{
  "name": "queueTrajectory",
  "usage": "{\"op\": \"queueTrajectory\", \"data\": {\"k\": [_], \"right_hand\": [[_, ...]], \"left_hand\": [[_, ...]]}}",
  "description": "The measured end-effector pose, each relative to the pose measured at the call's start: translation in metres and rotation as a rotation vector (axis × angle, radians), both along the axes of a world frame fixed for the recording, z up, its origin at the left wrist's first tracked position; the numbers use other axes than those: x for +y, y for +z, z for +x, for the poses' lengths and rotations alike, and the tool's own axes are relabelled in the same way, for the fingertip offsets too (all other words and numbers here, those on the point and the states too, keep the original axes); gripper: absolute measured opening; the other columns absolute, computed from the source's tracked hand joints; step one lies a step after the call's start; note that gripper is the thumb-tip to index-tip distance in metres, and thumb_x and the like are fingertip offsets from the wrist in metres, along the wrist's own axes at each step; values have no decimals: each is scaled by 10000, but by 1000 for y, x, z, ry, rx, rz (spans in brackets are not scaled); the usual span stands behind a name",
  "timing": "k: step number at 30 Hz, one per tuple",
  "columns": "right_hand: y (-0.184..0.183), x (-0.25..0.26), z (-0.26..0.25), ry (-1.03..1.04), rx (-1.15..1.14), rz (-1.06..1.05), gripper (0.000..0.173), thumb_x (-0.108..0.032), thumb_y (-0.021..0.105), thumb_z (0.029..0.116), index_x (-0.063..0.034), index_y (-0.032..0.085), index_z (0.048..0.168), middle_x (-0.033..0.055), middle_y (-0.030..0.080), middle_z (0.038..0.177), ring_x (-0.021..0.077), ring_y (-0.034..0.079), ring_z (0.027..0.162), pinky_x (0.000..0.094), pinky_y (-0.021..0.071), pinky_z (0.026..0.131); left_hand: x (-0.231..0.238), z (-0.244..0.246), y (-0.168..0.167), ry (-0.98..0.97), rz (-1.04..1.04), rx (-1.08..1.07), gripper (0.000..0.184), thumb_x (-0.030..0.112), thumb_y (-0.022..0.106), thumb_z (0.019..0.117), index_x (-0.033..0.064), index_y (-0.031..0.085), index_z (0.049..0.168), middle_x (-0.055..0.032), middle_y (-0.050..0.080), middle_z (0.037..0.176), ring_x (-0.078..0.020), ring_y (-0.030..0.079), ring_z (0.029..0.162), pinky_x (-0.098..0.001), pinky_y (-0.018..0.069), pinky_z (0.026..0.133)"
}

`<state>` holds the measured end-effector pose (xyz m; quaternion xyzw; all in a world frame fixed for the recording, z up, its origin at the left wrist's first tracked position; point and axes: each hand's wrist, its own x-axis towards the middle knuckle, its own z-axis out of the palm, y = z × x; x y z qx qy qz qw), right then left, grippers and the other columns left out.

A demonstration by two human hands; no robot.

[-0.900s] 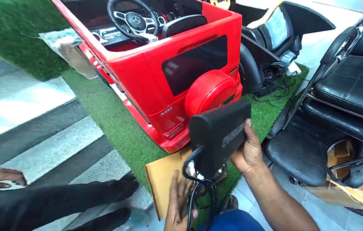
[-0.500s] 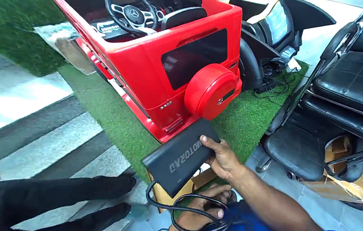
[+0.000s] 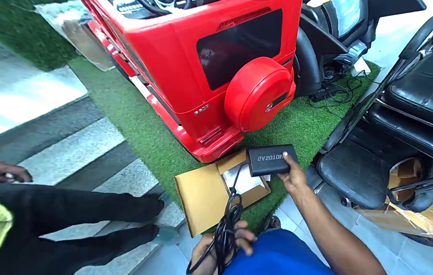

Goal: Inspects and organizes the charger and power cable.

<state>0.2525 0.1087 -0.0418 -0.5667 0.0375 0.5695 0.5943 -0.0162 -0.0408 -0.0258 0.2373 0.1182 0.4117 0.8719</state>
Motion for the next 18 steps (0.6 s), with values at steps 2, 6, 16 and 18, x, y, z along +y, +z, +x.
{"op": "queueTrajectory", "data": {"k": [2, 6, 16, 18], "right_hand": [[-3, 7, 15, -52, -15, 1, 565, -274, 825, 866, -12, 585, 1305, 190, 707, 1139, 295, 724, 961, 457, 627, 810], [-18, 38, 36, -135, -142, 29, 608, -264, 843, 852, -41, 559, 1340, 179, 697, 1150, 292, 712, 986, 473, 619, 811], [-86, 112, 76, 47, -358, -113, 644, -186, 815, 867, -53, 523, 1425, 233, 633, 1271, 355, 642, 1111, 556, 550, 904], [-96, 109, 75, 181, -361, -58, 746, -90, 772, 880, -105, 407, 1531, 231, 613, 1310, 350, 642, 1115, 538, 557, 893]], "left_hand": [[4, 11, -8, 64, -63, 30, 575, 409, 427, 1017, 48, 555, 1446, -114, 695, 860, -215, 672, 733, -447, 581, 846], [20, 33, -6, 146, -236, 175, 547, 344, 372, 1023, 5, 562, 1408, -64, 619, 697, -144, 579, 507, -324, 564, 530], [64, 79, -31, -58, -211, 215, 622, 399, 240, 1019, 66, 574, 1425, -59, 620, 763, -141, 550, 543, -288, 502, 498], [68, 79, -38, -82, -250, 165, 645, 441, 248, 1019, 64, 560, 1439, -60, 612, 751, -141, 545, 531, -286, 497, 486]]}}
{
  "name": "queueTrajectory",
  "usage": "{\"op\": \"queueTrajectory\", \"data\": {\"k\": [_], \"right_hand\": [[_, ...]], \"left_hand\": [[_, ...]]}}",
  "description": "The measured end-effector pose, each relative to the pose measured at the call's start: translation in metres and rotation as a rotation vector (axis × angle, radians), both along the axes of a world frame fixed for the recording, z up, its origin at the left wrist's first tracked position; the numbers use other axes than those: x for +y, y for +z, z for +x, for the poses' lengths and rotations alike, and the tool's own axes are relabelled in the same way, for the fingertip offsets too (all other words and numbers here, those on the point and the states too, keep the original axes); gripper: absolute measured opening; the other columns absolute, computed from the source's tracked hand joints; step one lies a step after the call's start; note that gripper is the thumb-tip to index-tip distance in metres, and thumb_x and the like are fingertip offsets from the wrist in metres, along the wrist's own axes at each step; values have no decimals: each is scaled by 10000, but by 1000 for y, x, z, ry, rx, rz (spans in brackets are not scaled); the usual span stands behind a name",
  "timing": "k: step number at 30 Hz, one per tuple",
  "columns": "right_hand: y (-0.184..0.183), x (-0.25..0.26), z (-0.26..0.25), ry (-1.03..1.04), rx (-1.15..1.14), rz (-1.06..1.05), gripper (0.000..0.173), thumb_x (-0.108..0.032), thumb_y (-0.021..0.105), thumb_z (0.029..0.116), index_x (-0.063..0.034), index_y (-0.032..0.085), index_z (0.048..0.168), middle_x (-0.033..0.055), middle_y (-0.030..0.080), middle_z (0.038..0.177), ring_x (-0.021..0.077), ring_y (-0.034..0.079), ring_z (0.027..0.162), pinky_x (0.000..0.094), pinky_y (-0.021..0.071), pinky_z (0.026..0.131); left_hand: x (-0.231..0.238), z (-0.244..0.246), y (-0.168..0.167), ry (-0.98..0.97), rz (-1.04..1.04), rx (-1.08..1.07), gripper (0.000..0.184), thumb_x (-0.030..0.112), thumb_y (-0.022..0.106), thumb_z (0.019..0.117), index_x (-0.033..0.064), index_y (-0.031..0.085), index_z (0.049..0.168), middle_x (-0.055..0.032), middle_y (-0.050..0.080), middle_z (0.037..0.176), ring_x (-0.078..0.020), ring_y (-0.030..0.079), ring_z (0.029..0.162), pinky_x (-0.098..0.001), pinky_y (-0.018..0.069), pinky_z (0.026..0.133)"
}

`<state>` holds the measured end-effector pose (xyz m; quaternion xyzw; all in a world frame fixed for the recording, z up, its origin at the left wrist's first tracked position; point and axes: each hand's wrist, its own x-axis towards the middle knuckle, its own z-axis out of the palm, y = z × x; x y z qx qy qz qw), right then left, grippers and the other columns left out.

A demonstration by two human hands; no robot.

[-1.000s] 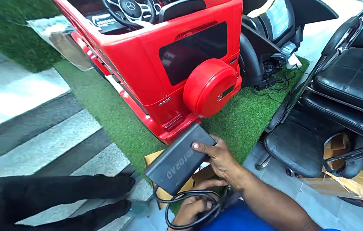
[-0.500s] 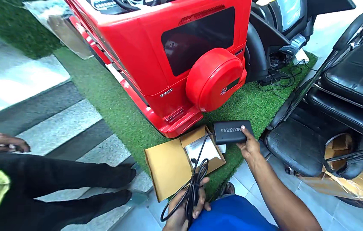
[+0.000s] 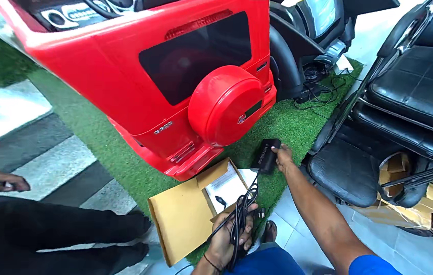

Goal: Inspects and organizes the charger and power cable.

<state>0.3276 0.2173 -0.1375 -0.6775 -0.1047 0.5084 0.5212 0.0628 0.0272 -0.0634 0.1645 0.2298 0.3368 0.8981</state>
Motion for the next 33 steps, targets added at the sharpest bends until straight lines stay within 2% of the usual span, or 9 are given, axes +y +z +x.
{"op": "queueTrajectory", "data": {"k": [6, 9, 13, 16, 19, 21, 23, 29, 33], "right_hand": [[-11, -43, -9, 439, -601, -182, 595, -252, 706, 943, -67, 507, 1473, 237, 605, 1362, 408, 612, 1221, 632, 497, 1006], [10, -94, -33, 461, -629, 87, 529, -163, 716, 907, -78, 529, 1395, 189, 608, 1291, 327, 668, 1052, 540, 579, 840], [24, -147, -69, 1025, -722, 361, 693, -243, 814, 783, -150, 577, 1428, 65, 544, 1491, 262, 511, 1374, 532, 432, 1134], [14, -158, -85, 1276, -748, 396, 740, -381, 805, 807, -198, 529, 1469, 59, 410, 1606, 276, 515, 1363, 517, 440, 1119], [-2, -162, -84, 1078, -869, 556, 357, -346, 640, 988, -90, 681, 1235, 115, 632, 1358, 248, 680, 1131, 447, 569, 971], [4, -159, -77, 1086, -852, 538, 298, -281, 526, 1058, -66, 708, 1157, 100, 746, 1102, 233, 710, 1071, 453, 537, 1007], [15, -145, -65, 1146, -788, 476, 301, -272, 496, 1063, -80, 708, 1157, 123, 747, 958, 276, 729, 929, 534, 564, 867], [32, -115, -39, 1234, -812, 538, 309, -286, 522, 1065, -190, 732, 1270, 41, 772, 1047, 185, 732, 953, 482, 576, 892], [45, -96, -37, 1270, -627, 568, 251, -217, 569, 1049, -109, 752, 1183, 28, 759, 919, 116, 710, 784, 384, 607, 790]], "left_hand": [[10, -10, -13, 5, -41, -70, 602, 491, 369, 994, 128, 602, 1414, -3, 558, 654, -92, 477, 476, -235, 404, 439], [15, -23, -16, -21, -55, -114, 599, 560, 431, 975, 160, 652, 1362, 14, 558, 642, -80, 469, 469, -228, 396, 434], [15, -33, -22, -77, -81, -173, 618, 584, 474, 954, 159, 653, 1366, 16, 538, 639, -84, 449, 460, -227, 385, 425], [15, -33, -26, -102, -141, -190, 620, 591, 555, 912, 152, 666, 1334, 30, 539, 621, -72, 459, 452, -227, 406, 434], [20, -37, -23, -142, -122, -163, 640, 606, 527, 930, 136, 662, 1343, 25, 534, 624, -74, 449, 443, -218, 393, 421], [18, -40, -23, -163, -96, -94, 629, 600, 512, 952, 130, 657, 1344, 14, 550, 632, -77, 473, 451, -220, 418, 427], [17, -43, -25, -171, -62, 19, 562, 532, 568, 964, 126, 648, 1344, 5, 577, 661, -77, 518, 477, -228, 481, 457], [17, -43, -12, -207, 65, 449, 387, 341, 548, 982, 133, 632, 1297, 57, 503, 600, -41, 464, 431, -199, 446, 420], [25, -40, -8, -439, 349, 864, 386, 351, 571, 1011, 167, 624, 1346, 10, 624, 808, -106, 521, 545, -279, 478, 506]]}}
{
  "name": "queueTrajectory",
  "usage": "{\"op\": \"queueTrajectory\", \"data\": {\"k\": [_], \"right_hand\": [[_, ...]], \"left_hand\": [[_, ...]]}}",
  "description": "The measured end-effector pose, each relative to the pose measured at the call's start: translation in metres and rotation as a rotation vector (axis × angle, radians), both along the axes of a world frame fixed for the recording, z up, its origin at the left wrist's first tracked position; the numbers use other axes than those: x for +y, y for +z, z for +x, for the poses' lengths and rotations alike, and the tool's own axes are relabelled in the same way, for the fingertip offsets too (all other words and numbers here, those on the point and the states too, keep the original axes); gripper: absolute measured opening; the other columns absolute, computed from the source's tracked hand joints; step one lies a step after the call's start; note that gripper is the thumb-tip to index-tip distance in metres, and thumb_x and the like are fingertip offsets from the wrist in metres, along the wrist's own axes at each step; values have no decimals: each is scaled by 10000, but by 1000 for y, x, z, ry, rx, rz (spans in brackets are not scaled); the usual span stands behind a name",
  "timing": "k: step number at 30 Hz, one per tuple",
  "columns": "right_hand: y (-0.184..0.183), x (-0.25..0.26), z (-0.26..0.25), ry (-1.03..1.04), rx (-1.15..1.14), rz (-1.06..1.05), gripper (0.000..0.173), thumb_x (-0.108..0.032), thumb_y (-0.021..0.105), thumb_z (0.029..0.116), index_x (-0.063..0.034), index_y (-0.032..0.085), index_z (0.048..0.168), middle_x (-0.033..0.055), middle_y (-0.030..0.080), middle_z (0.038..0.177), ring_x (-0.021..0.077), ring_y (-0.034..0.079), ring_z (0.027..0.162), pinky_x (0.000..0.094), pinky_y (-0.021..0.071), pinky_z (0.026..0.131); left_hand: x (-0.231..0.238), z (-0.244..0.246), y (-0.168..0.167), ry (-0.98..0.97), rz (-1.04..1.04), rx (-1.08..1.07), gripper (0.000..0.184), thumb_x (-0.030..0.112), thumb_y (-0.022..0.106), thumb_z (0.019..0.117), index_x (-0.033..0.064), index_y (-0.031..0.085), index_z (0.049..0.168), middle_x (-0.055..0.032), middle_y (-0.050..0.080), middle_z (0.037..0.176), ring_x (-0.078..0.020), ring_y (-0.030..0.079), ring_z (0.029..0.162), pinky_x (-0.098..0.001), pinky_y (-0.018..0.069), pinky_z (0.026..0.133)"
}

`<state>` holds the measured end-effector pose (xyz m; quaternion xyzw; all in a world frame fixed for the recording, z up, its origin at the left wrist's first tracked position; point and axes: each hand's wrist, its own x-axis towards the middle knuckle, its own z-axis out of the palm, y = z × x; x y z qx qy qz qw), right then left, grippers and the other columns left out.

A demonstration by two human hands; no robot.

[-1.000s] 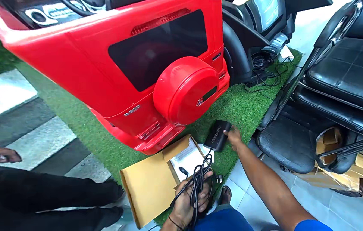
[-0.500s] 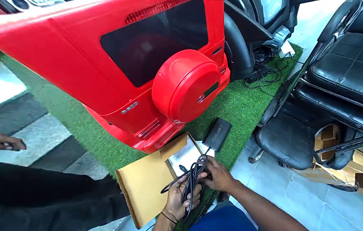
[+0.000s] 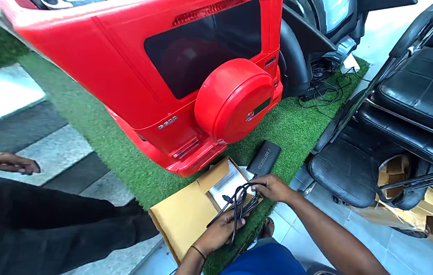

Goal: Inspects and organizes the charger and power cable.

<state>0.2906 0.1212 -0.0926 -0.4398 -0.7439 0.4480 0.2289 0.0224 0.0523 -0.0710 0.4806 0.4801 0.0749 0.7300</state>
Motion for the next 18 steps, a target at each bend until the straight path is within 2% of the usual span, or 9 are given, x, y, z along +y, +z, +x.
{"op": "queueTrajectory", "data": {"k": [2, 4, 7, 10, 12, 13, 15, 16, 18], "right_hand": [[22, 12, -1, 59, 40, -52, 222, -168, 589, 1038, -84, 757, 1157, 35, 750, 890, 107, 698, 744, 359, 613, 757], [52, 21, -2, 128, 12, 2, 193, -174, 629, 1016, -111, 772, 1129, 11, 747, 853, 94, 685, 719, 358, 602, 737], [86, 22, 0, 237, -54, 165, 190, -237, 654, 1001, -166, 791, 1112, -47, 756, 873, 51, 688, 762, 343, 600, 757], [88, -2, -4, 276, -164, 253, 222, -297, 617, 1025, -207, 772, 1155, -39, 741, 1089, 96, 695, 959, 393, 585, 856], [83, -29, -18, 231, -92, 191, 252, -290, 588, 1035, -167, 755, 1179, 18, 753, 1044, 155, 712, 931, 434, 579, 838], [80, -44, -28, 215, -9, 134, 257, -282, 599, 1031, -139, 745, 1186, 42, 758, 1031, 169, 718, 926, 441, 583, 852], [76, -75, -49, 252, 165, 48, 258, -257, 630, 1019, -88, 726, 1189, 73, 754, 1007, 186, 720, 915, 450, 590, 871], [76, -86, -59, 305, 219, 29, 261, -245, 629, 1021, -74, 725, 1193, 87, 756, 1010, 204, 723, 924, 471, 586, 879], [71, -102, -74, 409, 276, 9, 283, -239, 603, 1037, -59, 737, 1210, 116, 772, 1036, 239, 745, 945, 505, 584, 867]], "left_hand": [[2, 6, 1, 38, 7, 67, 376, 316, 543, 1045, 101, 583, 1350, -17, 622, 781, -137, 607, 590, -312, 561, 573], [4, 13, 6, 311, -150, -17, 355, 206, 510, 1072, 8, 545, 1364, -109, 690, 867, -224, 716, 716, -383, 638, 679], [7, 15, 0, 669, -341, -181, 322, 201, 477, 1083, 0, 556, 1322, -198, 720, 961, -339, 746, 870, -484, 639, 771], [8, 17, -8, 736, -225, -21, 364, 265, 409, 1117, -20, 617, 1206, -173, 726, 817, -277, 738, 704, -401, 629, 660], [6, 16, -9, 775, -176, 32, 267, 194, 490, 1087, -27, 596, 1192, -164, 723, 807, -254, 727, 664, -370, 619, 602], [3, 12, -8, 812, -179, -85, 283, 149, 567, 1045, -20, 562, 1272, -171, 725, 877, -257, 730, 715, -376, 625, 635], [-10, 2, -7, 800, -201, -525, 680, 123, 726, 909, 47, 405, 1504, -218, 686, 1214, -325, 711, 1053, -455, 602, 901], [-14, -2, -7, 738, -177, -688, 871, 154, 822, 824, 85, 359, 1559, -238, 613, 1373, -368, 640, 1226, -495, 543, 1025], [-16, -9, -4, 580, -62, -793, 1018, 185, 857, 772, 121, 286, 1613, -246, 472, 1526, -392, 503, 1382, -522, 454, 1123]]}}
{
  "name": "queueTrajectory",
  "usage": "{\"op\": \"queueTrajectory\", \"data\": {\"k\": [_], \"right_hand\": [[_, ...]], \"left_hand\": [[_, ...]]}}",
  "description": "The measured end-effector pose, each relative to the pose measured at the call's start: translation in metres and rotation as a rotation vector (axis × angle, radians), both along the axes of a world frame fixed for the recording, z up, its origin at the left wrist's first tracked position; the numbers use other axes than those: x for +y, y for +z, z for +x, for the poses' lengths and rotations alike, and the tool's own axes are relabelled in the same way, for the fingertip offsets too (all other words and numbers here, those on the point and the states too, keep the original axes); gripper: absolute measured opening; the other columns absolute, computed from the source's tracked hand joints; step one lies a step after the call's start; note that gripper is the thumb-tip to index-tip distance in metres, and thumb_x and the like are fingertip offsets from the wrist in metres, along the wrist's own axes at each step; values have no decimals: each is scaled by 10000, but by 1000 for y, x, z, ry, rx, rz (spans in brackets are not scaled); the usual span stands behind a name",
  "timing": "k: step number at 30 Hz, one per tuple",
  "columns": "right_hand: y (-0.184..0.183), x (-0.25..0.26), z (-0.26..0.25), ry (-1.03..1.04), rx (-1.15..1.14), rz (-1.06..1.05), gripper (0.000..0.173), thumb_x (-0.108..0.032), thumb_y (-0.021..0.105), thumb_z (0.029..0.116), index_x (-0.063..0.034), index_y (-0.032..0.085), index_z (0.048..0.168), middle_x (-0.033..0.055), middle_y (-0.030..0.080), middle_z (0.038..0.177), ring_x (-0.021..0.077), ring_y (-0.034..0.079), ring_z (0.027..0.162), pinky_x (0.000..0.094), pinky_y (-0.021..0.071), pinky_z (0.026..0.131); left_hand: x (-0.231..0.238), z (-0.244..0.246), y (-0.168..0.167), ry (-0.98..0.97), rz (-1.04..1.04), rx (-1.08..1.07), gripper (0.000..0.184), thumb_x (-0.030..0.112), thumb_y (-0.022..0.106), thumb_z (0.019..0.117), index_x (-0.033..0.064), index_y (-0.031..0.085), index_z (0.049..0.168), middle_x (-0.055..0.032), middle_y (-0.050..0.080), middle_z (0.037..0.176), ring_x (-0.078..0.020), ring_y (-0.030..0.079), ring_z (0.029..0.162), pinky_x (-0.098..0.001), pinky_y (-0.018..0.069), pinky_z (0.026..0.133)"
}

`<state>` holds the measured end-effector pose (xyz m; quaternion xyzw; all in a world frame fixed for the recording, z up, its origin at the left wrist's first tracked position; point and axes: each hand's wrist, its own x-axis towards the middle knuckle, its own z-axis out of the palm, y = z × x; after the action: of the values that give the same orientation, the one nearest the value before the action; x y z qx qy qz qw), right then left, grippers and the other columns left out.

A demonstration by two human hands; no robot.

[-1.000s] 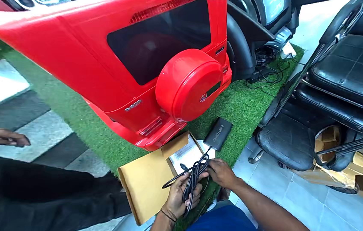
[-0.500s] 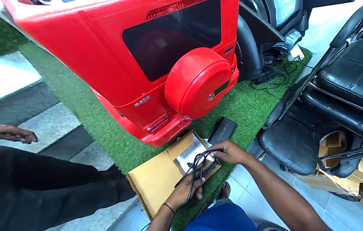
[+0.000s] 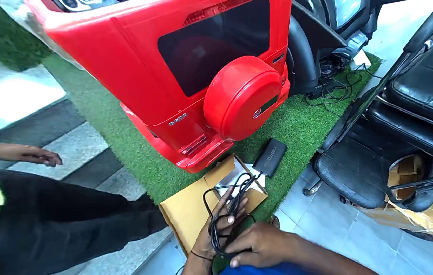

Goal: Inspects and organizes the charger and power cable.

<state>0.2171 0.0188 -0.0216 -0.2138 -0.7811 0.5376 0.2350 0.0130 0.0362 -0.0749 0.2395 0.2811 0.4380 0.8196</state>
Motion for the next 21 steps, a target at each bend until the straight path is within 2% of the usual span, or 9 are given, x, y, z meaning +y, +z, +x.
{"op": "queueTrajectory", "data": {"k": [4, 6, 8, 10, 12, 15, 17, 19, 21], "right_hand": [[-18, 1, -5, 45, 11, -87, 283, -235, 585, 1050, -37, 749, 1170, 132, 767, 1009, 231, 734, 919, 468, 577, 854], [-25, 1, -15, 70, 6, -81, 286, -229, 581, 1051, -23, 748, 1160, 140, 760, 1027, 240, 726, 960, 469, 564, 897], [-26, 0, -35, 162, 38, -4, 285, -218, 574, 1053, -12, 749, 1143, 142, 753, 1072, 254, 711, 1046, 471, 545, 961], [-24, -4, -51, 276, 89, -23, 304, -195, 532, 1066, 18, 730, 1154, 159, 731, 1141, 263, 683, 1117, 456, 511, 1019], [-26, -7, -45, 270, 239, -231, 377, -170, 446, 1063, 71, 706, 1191, 182, 726, 1183, 235, 697, 1104, 419, 524, 1019], [-31, -17, -1, -285, 451, -537, 331, -219, 505, 1038, 23, 714, 1122, 108, 767, 933, 183, 735, 761, 374, 625, 661], [-38, -9, 27, -824, 388, -345, 154, -127, 634, 959, -40, 712, 1059, 15, 732, 847, 101, 692, 685, 304, 595, 569], [-45, 10, 47, -908, 194, -79, 480, -212, 810, 823, -73, 653, 1255, 44, 688, 1209, 145, 668, 1107, 386, 599, 923], [-32, 33, 49, -550, -74, 41, 985, -413, 885, 719, -96, 435, 1536, 99, 470, 1564, 240, 421, 1464, 512, 353, 1225]], "left_hand": [[-1, -15, 19, 103, 43, 543, 937, 305, 838, 780, 41, 354, 1537, -151, 604, 1402, -257, 637, 1215, -403, 573, 958], [-7, -19, 25, 231, -82, 649, 1013, 417, 826, 764, 106, 279, 1557, -111, 601, 1391, -227, 652, 1165, -395, 599, 871], [-17, -22, 30, 309, -106, 500, 1159, 552, 886, 685, 166, 261, 1582, -109, 550, 1430, -265, 619, 1218, -476, 595, 895], [-32, -26, 36, 277, -2, 173, 997, 484, 872, 744, 193, 379, 1560, -181, 500, 1512, -389, 548, 1332, -601, 517, 1022], [-36, -28, 34, 114, 174, -31, 800, 563, 753, 829, 249, 495, 1519, -160, 458, 1566, -402, 481, 1402, -594, 475, 1072], [-38, -33, 26, -18, 314, -140, 857, 650, 689, 828, 206, 479, 1531, -175, 354, 1631, -431, 389, 1462, -624, 436, 1106], [-40, -36, 16, -53, 310, -181, 868, 575, 734, 834, 197, 441, 1559, -177, 312, 1652, -438, 367, 1473, -641, 431, 1099], [-38, -40, 12, -124, 287, -164, 874, 497, 774, 837, 209, 408, 1576, -178, 318, 1649, -440, 387, 1459, -633, 441, 1095], [-28, -36, 22, -194, 247, -136, 874, 397, 814, 826, 217, 403, 1576, -193, 342, 1632, -458, 438, 1416, -617, 467, 1075]]}}
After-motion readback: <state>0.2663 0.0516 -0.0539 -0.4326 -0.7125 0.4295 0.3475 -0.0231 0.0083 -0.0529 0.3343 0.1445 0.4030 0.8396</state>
